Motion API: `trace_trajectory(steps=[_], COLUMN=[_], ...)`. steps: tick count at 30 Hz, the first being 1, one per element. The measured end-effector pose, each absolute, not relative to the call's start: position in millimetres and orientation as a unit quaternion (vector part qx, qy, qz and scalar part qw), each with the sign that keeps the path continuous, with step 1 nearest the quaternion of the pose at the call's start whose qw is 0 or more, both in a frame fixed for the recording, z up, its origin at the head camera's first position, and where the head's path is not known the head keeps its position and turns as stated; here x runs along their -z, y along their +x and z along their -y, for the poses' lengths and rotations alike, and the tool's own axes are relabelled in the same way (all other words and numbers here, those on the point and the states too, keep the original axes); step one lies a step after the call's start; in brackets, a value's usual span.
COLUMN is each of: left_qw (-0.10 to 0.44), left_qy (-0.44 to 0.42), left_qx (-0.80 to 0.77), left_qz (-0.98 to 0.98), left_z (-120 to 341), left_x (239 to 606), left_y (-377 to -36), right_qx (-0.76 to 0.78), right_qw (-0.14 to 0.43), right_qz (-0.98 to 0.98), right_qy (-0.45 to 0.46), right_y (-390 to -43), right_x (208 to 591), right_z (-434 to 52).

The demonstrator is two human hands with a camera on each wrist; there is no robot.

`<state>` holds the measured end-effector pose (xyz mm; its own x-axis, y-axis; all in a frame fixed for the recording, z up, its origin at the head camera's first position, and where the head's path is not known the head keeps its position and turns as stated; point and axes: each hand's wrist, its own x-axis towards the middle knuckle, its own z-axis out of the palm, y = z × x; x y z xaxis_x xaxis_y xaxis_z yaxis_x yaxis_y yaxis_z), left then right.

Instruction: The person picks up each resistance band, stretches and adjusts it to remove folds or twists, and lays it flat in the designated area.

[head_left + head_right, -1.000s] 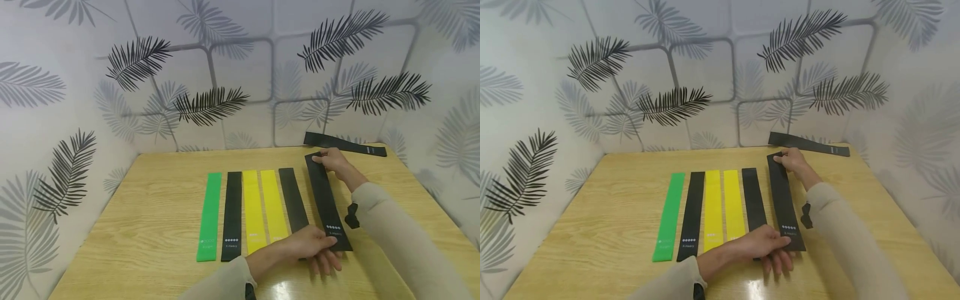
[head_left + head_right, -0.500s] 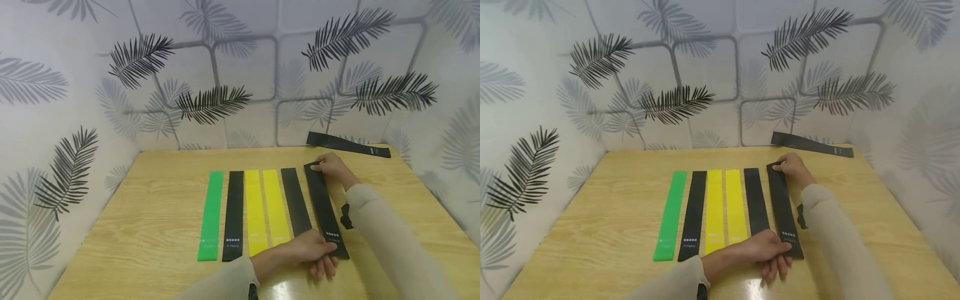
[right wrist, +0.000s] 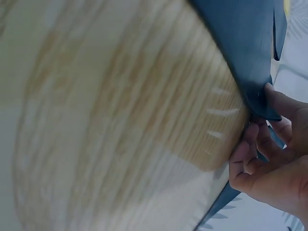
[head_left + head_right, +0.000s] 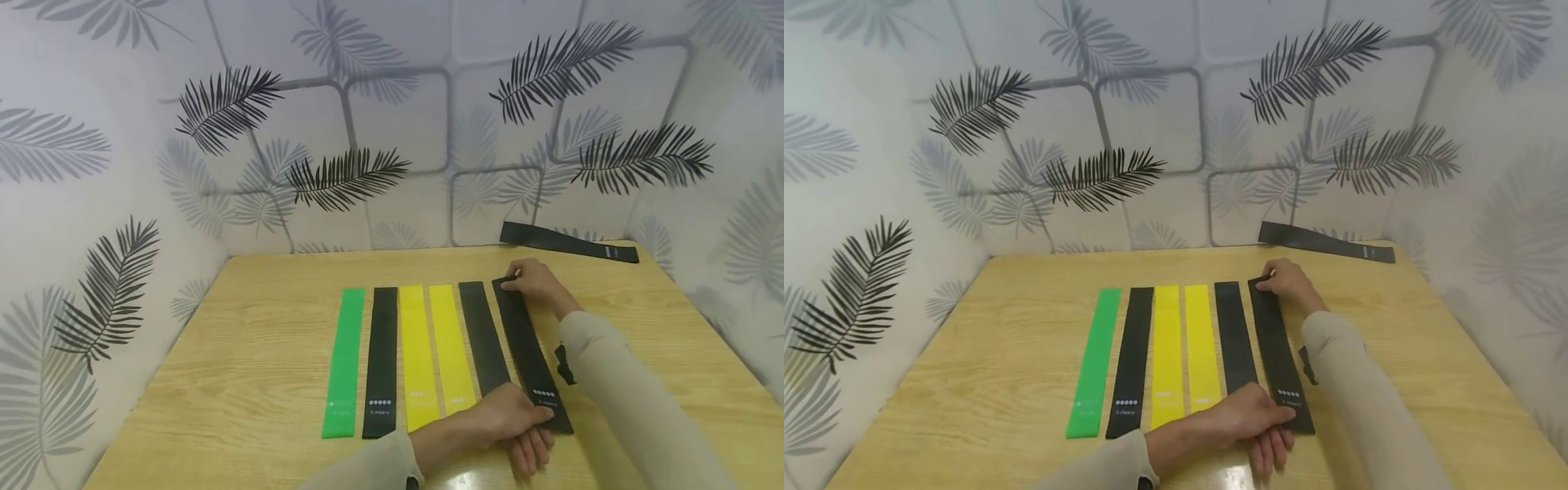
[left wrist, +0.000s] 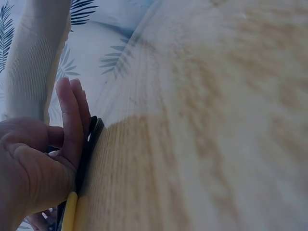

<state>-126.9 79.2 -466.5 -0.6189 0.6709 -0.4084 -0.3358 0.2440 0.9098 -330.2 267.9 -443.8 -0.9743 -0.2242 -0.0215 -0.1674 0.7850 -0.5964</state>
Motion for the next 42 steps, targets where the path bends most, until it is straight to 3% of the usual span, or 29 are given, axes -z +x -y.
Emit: trace_trajectory(steps=[6,18,24,29,33,37,42], left_qw=[0.400,0.416,0.425,0.433,0.432,0.427,0.410], left_qy=[0.111,0.096,0.075,0.074,0.081,0.086,0.082], left_qx=[-0.591,-0.605,-0.605,-0.594,-0.598,-0.604,-0.612], left_qz=[-0.692,-0.672,-0.669,-0.673,-0.670,-0.667,-0.671], left_z=[-79.1,-71.6,-78.0,-81.2,-83.5,-84.5,-81.8], left_x=[468.1,472.2,470.6,468.6,469.1,470.2,470.3], left_y=[-128.0,-132.1,-130.6,-131.2,-130.0,-126.5,-125.2], right_qx=[0.299,0.322,0.310,0.342,0.304,0.141,-0.013], right_qw=[0.053,0.054,0.056,0.090,0.044,-0.022,-0.055], right_qz=[-0.947,-0.942,-0.944,-0.930,-0.943,-0.975,-0.986], right_qy=[-0.109,-0.076,-0.101,-0.100,-0.128,-0.167,-0.158], right_y=[-335.5,-332.1,-333.4,-341.8,-353.6,-368.9,-387.9], right_x=[449.7,458.9,457.2,443.8,440.9,448.5,454.0], right_z=[-267.0,-262.3,-282.8,-301.2,-306.5,-299.7,-271.3])
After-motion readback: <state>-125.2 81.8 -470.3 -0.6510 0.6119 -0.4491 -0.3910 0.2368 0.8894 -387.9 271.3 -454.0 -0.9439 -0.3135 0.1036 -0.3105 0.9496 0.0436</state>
